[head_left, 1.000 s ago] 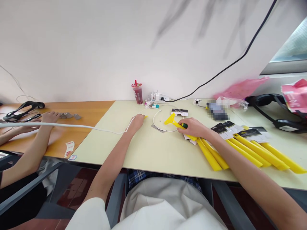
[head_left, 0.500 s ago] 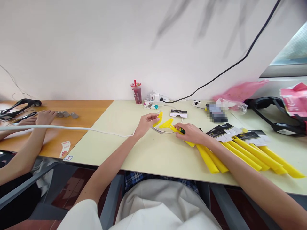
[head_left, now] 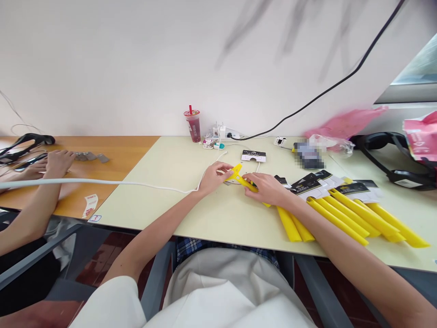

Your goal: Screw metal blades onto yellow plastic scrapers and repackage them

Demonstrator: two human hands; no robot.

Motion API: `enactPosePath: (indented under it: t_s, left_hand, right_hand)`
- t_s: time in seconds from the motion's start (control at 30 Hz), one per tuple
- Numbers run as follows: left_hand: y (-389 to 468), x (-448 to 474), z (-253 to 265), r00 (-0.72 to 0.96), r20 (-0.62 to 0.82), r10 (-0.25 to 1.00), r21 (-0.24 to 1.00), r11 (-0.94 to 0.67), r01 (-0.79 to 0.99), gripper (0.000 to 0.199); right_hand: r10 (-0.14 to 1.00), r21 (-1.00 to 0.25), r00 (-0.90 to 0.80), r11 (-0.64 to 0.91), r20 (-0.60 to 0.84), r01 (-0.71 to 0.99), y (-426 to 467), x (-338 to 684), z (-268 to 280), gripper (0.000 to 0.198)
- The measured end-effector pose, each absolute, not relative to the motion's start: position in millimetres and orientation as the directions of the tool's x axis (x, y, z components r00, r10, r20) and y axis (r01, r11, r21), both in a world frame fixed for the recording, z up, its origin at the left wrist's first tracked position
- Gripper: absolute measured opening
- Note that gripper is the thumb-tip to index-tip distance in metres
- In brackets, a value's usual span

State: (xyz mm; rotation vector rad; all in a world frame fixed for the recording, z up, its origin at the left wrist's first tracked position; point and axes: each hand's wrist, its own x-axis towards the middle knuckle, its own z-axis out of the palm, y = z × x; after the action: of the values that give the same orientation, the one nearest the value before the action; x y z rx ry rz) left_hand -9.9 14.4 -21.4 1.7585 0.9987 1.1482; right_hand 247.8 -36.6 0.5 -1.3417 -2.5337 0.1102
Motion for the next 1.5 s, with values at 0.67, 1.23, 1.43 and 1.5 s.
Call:
enactPosePath:
  t_s: [0.67,1.23,1.43,1.5]
  left_hand:
    - [-6,8,-19,0.308,0.357,0.882,0.927,-0.376,0.003,0.051]
    - [43,-69,-8,0.536,0.258,0.804,0.587,-0.571,0.574,0.024]
    - [57,-78,-19,0.551,0.216,0.806,0.626,-0.548,0.555,0.03]
    - [58,-78,-19,0.542,0.191,0.819,0.657,-0.517,0.549,0.032]
  right_hand:
    - [0.919,-0.774,-0.361,0.343,0.158,0.533,-46,231,10,0.047]
    - [0.986,-0.982,-0.111,0.102,0.121,-0.16,-43,233,15,0.052]
    - [0.99,-0.977,-0.117,0.054,0.08,-0.207,-40,236,16,0.051]
    - [0.991,-0.975,-0.117,0.043,0.07,-0.219,-40,236,16,0.051]
